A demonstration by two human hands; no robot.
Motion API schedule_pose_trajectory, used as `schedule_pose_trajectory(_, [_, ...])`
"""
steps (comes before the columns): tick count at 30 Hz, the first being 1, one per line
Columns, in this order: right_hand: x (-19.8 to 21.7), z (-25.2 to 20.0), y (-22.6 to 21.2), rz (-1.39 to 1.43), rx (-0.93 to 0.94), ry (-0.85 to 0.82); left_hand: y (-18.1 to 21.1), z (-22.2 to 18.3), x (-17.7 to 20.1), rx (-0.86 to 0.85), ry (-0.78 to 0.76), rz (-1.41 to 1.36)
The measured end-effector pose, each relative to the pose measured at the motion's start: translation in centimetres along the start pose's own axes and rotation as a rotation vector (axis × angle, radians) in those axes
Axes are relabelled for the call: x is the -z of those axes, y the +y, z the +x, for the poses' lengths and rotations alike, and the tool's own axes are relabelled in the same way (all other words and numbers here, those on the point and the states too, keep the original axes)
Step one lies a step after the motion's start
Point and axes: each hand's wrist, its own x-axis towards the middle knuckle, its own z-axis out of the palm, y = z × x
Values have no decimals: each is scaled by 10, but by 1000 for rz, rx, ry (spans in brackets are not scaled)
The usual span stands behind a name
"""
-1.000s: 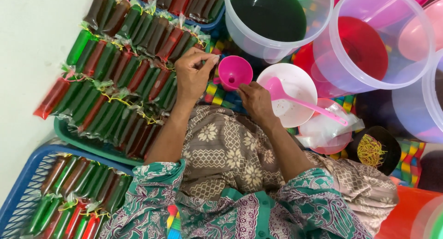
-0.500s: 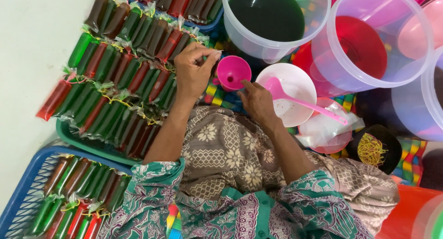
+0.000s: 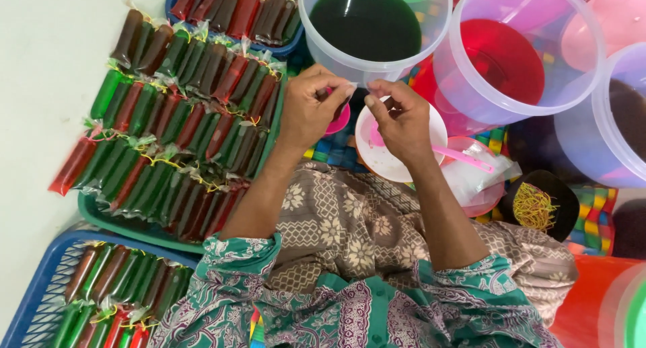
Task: Filling small plastic tubes with colored liquid and tying them with rubber bands.
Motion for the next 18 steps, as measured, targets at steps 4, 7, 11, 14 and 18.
schedule_pose_trajectory(4, [29,-2,-8,51,-17,-32,1,-9,-30,24,-104,-82])
schedule_pose_trajectory(7, [51,-13,0,14,-35,-37,-2,-19,-55,56,-161,-145])
schedule_pose_trajectory(11, [74,-31,10,-96,-41,-41,-6,-35,-83,111,-206,-169])
schedule_pose_trajectory(14, [85,-42,7,-154,-35,-27,-14,-46,-98,131,-275,-166])
schedule_pose_trajectory(18, [93,-58,13,-169,-42,9,-22,-59,-115,188,-288,-187])
